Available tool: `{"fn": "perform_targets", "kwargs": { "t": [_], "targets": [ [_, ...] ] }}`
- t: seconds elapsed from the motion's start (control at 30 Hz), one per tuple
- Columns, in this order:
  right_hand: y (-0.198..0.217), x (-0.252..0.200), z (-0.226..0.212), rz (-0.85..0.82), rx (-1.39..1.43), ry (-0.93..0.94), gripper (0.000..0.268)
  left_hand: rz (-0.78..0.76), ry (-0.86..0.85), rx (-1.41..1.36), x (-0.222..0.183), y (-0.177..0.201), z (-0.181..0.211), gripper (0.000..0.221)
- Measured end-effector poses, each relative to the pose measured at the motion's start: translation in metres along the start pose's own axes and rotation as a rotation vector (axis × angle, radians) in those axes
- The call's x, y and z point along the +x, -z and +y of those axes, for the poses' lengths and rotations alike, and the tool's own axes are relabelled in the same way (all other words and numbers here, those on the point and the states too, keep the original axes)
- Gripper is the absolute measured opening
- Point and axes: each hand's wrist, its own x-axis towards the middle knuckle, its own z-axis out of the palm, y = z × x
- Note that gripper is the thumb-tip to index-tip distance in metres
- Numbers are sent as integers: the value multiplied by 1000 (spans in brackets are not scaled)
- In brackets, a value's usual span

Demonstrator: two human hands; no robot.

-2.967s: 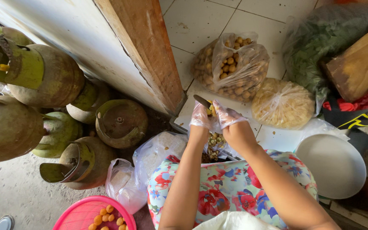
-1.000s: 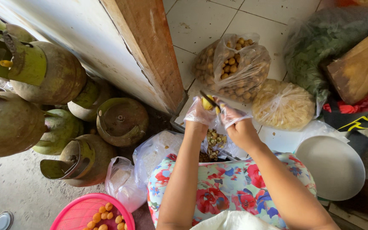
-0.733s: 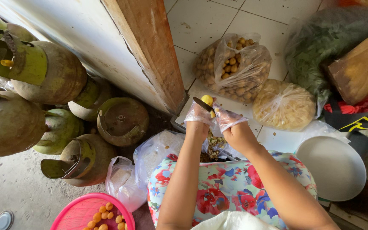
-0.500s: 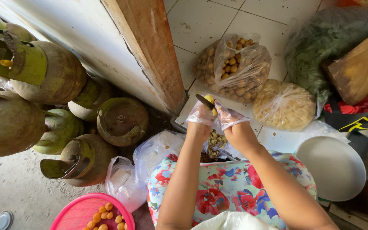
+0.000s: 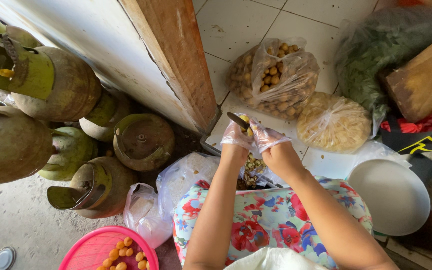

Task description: The person sits on the floor and uses a knife to peel small round fruits, placing the peeled fruits into a pink basket. The person repeatedly picks fruits from a plastic bag, peels them, and transfers them to the basket.

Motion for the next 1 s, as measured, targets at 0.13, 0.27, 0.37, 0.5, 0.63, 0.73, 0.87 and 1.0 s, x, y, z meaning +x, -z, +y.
{"fn": "perform_targets", "kwargs": {
  "t": [0.13, 0.27, 0.37, 0.5, 0.63, 0.73, 0.87, 1.0],
  "targets": [
    [1, 7, 12, 6, 13, -115, 39, -58, 12, 6, 3, -3, -13, 33],
    [3, 7, 21, 21, 111, -176, 37, -86, 40, -157, -3, -8, -8, 40],
    [-1, -3, 17, 12, 128, -34, 31, -162, -91, -227, -13, -10, 2, 40],
    [-4, -5, 5, -52, 98, -55, 34, -153, -24, -258, -17, -15, 11, 27],
    [-4, -1, -3, -40, 94, 5, 34, -150, -23, -243, -13, -14, 9, 23],
    [-5, -1, -6, -19, 95, 23, 32, -162, -22, -243, -12, -13, 6, 24],
    [-5, -1, -8, -44, 8, -1, 34, -63, -5, -292, -14, -12, 8, 30],
    [-5, -1, -7, -10, -75, 18, 44, 11, 30, -168, -11, -9, 5, 30]
  ]
}}
